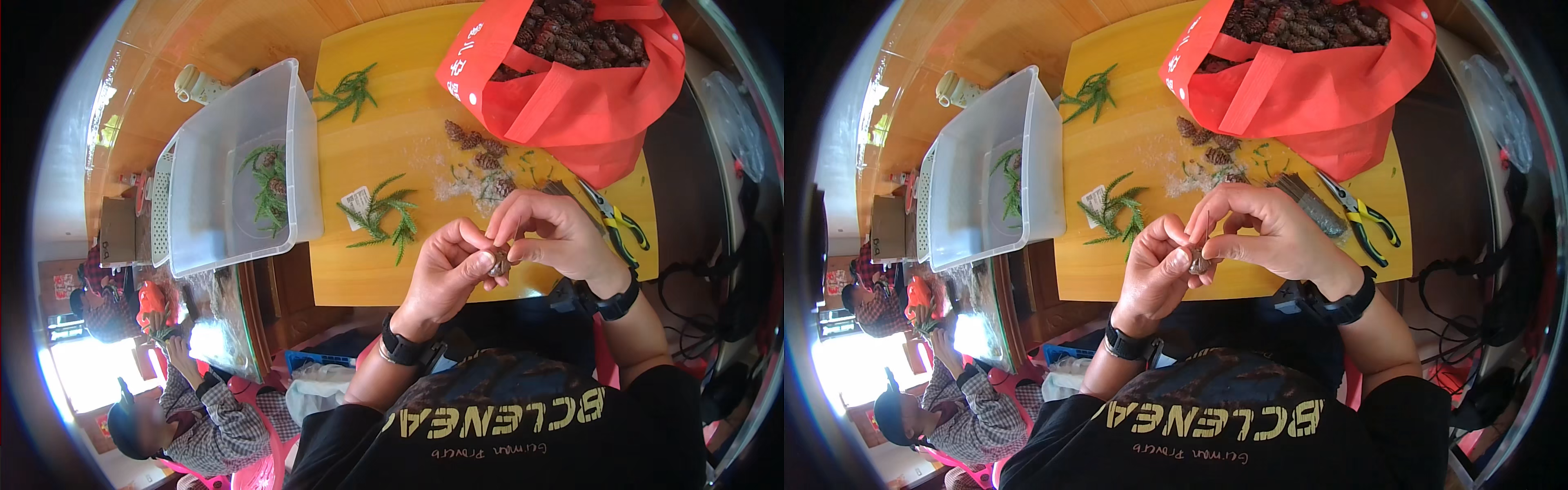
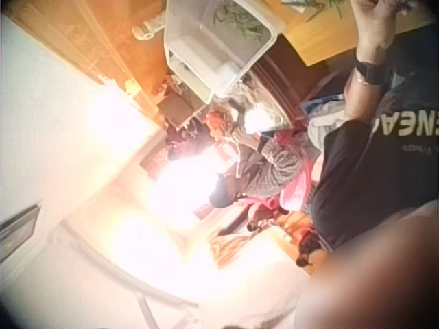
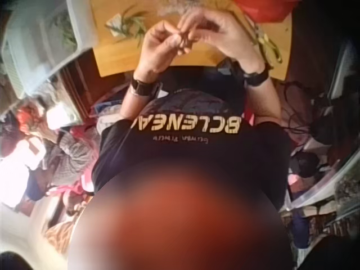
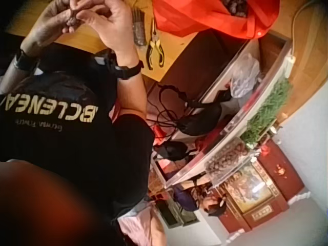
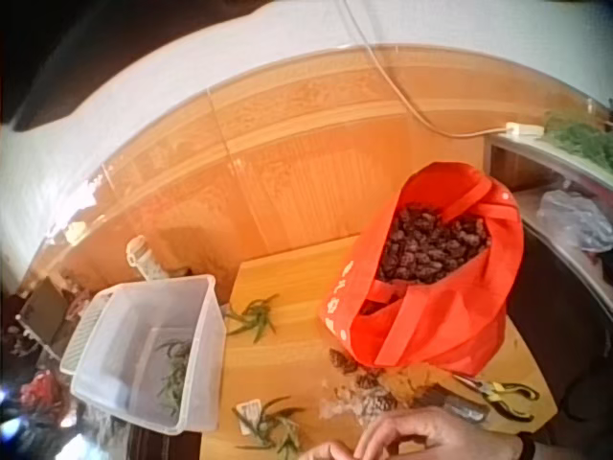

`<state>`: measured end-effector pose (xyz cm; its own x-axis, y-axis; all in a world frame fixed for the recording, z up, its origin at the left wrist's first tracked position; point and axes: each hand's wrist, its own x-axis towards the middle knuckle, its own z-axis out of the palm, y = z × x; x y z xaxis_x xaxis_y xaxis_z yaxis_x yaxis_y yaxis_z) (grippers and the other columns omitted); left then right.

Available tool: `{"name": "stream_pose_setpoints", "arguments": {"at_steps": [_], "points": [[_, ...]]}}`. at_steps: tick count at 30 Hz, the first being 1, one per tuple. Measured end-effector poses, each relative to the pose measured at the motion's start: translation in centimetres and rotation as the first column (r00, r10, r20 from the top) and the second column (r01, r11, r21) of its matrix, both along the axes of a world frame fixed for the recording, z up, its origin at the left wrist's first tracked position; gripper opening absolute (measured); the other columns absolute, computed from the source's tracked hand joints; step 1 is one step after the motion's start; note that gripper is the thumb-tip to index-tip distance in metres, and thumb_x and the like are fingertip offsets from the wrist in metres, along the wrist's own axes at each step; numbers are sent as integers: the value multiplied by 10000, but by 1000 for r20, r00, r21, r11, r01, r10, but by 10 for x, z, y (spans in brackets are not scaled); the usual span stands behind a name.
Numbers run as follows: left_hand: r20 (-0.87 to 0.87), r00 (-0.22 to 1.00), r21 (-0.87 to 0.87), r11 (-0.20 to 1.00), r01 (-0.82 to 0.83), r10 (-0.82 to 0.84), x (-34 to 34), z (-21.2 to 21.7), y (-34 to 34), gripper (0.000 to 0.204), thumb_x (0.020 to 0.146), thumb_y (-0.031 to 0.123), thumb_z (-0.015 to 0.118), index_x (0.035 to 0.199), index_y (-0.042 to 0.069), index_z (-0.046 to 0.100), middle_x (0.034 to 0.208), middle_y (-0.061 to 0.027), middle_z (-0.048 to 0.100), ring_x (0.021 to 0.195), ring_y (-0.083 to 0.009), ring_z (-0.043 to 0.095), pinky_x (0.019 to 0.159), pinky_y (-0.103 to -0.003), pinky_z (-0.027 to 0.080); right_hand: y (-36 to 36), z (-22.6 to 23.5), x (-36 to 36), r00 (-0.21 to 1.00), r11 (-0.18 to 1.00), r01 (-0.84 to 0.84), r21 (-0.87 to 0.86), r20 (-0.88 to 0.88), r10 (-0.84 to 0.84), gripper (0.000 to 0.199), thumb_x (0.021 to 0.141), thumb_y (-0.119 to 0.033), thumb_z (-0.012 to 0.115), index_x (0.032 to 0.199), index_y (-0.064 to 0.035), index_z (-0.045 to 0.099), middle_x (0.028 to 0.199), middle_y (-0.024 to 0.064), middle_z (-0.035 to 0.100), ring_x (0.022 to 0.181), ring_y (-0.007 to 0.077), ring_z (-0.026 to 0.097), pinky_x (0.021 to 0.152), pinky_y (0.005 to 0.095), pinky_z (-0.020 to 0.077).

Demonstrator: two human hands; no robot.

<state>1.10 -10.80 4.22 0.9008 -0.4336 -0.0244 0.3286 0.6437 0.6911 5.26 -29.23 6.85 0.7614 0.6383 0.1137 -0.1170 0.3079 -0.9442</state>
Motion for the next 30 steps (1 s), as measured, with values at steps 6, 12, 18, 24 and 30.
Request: {"name": "stream_pose_setpoints", "arguments": {"at_steps": [6, 12, 18, 24, 30], "points": [[50, 997, 42, 997, -66, 64, -2, 3, -3, 148, 851, 98, 625, 875, 9, 510, 840, -125, 630, 721, -160, 632, 604, -233, 498, 1, -2, -3, 977, 993, 112, -39, 187, -103, 124, 772, -44, 677, 777, -29, 554, 886, 80, 581, 799, 143, 571, 708, 252, 450], [218, 956, 246, 937, -247, 195, -2, 10, -7, 136, 840, 77, 632, 877, 6, 522, 888, -137, 625, 715, -160, 626, 599, -239, 496, 2, 4, -5, 818, 921, 352, -165, 532, -218, 135, 737, -58, 690, 753, -32, 558, 818, 78, 606, 731, 171, 577, 672, 262, 440], [249, 943, 298, 909, -290, 219, -2, 8, -7, 171, 834, 118, 649, 869, 19, 514, 903, -148, 621, 695, -167, 621, 572, -243, 483, 3, 2, -14, 853, 897, 393, -202, 444, -274, 103, 757, -37, 673, 771, -17, 573, 837, 96, 610, 756, 153, 580, 667, 242, 442], [152, 967, 168, 959, -228, 203, 0, 7, -10, 160, 846, 122, 633, 874, 27, 507, 907, -153, 623, 706, -173, 621, 576, -243, 478, 5, -10, -18, 836, 884, 462, -77, 370, -405, 97, 743, 3, 667, 772, -17, 577, 838, 108, 618, 755, 162, 596, 657, 255, 463], [188, 953, 209, 939, -273, 236, -1, 7, -13, 145, 846, 100, 630, 872, 21, 511, 921, -163, 624, 715, -170, 615, 591, -244, 478, 0, 1, -10, 532, 808, 580, -100, 798, -284, 143, 679, 28, 660, 778, -33, 577, 792, 95, 621, 683, 221, 596, 612, 293, 468]]}}
